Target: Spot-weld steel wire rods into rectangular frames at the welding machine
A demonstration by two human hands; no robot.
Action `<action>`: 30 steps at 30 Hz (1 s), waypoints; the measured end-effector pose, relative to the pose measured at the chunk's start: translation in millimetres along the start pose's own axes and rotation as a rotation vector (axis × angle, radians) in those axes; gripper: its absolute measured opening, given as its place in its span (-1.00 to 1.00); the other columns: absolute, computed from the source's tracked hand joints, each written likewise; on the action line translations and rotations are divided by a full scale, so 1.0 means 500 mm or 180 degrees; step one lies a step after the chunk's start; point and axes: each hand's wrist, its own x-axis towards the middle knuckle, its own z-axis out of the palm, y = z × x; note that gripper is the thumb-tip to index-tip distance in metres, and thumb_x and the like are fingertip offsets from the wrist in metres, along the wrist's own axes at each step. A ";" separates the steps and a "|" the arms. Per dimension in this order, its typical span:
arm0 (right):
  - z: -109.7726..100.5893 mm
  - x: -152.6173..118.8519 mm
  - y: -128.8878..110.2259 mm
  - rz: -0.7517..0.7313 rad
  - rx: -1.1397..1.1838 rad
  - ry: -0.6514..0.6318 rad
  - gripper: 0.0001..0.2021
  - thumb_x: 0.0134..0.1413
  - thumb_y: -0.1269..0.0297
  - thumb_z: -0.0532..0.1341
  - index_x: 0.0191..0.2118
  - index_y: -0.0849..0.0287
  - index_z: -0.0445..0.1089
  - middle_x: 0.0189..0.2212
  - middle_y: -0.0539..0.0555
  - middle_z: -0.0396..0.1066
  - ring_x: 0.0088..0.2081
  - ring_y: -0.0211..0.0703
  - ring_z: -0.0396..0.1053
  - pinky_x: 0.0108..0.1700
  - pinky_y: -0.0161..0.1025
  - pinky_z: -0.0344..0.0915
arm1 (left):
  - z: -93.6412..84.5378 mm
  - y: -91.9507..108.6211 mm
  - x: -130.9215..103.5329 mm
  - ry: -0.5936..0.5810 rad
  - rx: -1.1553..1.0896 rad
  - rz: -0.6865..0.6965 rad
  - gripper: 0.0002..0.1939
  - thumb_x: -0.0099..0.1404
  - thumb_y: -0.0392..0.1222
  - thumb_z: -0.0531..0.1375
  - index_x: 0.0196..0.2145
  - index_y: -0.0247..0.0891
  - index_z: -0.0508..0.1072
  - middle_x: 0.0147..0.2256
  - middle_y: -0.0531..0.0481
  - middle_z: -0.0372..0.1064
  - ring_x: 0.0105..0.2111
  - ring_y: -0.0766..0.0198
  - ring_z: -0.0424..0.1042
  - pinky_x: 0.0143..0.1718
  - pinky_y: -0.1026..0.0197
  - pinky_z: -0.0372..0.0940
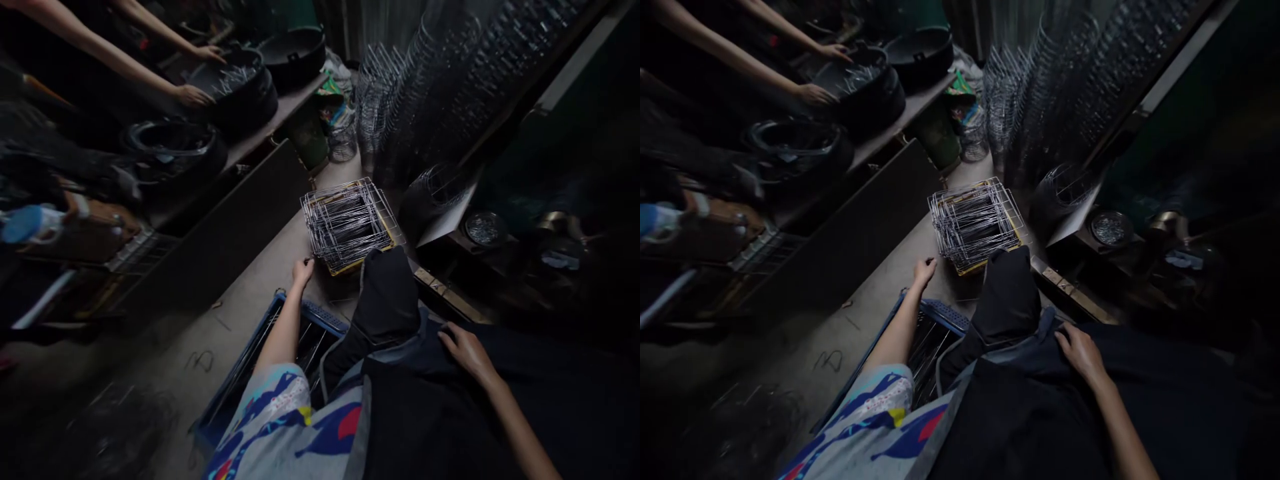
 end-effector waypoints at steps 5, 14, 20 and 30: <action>0.010 -0.006 0.002 0.0141 -0.0111 -0.0031 -0.64 0.23 0.03 0.05 -0.09 0.12 0.45 -0.12 0.19 0.51 -0.08 0.11 0.47 -0.06 -0.11 0.33 | 0.100 0.083 -0.010 -0.0317 0.1077 0.1094 -0.36 0.27 -0.13 0.22 0.25 -0.35 0.21 0.15 -0.34 0.24 0.18 -0.05 0.18 0.19 0.01 0.08; 0.043 -0.038 0.022 0.0296 0.0265 0.0203 -0.65 0.24 0.00 0.02 -0.13 0.10 0.43 -0.17 0.14 0.52 -0.13 0.05 0.49 -0.08 -0.15 0.35 | 0.321 0.245 0.066 -0.0884 0.2294 0.1844 0.12 0.02 -0.25 0.41 0.38 -0.41 -0.13 0.28 -0.55 -0.01 0.29 -0.25 -0.01 0.23 -0.20 -0.05; 0.008 -0.024 0.003 0.0287 0.0351 0.0102 -0.66 0.27 0.04 0.01 -0.11 0.11 0.41 -0.14 0.16 0.50 -0.11 0.04 0.48 -0.07 -0.17 0.34 | 0.288 0.244 0.148 -0.1155 0.2648 0.1268 -0.51 0.25 -0.09 0.24 0.08 -0.36 0.40 -0.10 -0.35 0.46 -0.07 -0.08 0.45 -0.07 -0.02 0.30; -0.034 -0.018 -0.041 0.0451 0.0319 0.0072 -0.79 0.24 0.19 0.10 -0.14 0.11 0.44 -0.18 0.12 0.50 -0.14 -0.03 0.45 -0.06 -0.21 0.31 | 0.197 0.286 -0.003 -0.0871 0.2207 0.2027 -0.51 0.32 -0.10 0.11 0.13 -0.45 0.28 0.07 -0.48 0.31 0.08 -0.16 0.28 0.02 -0.10 0.24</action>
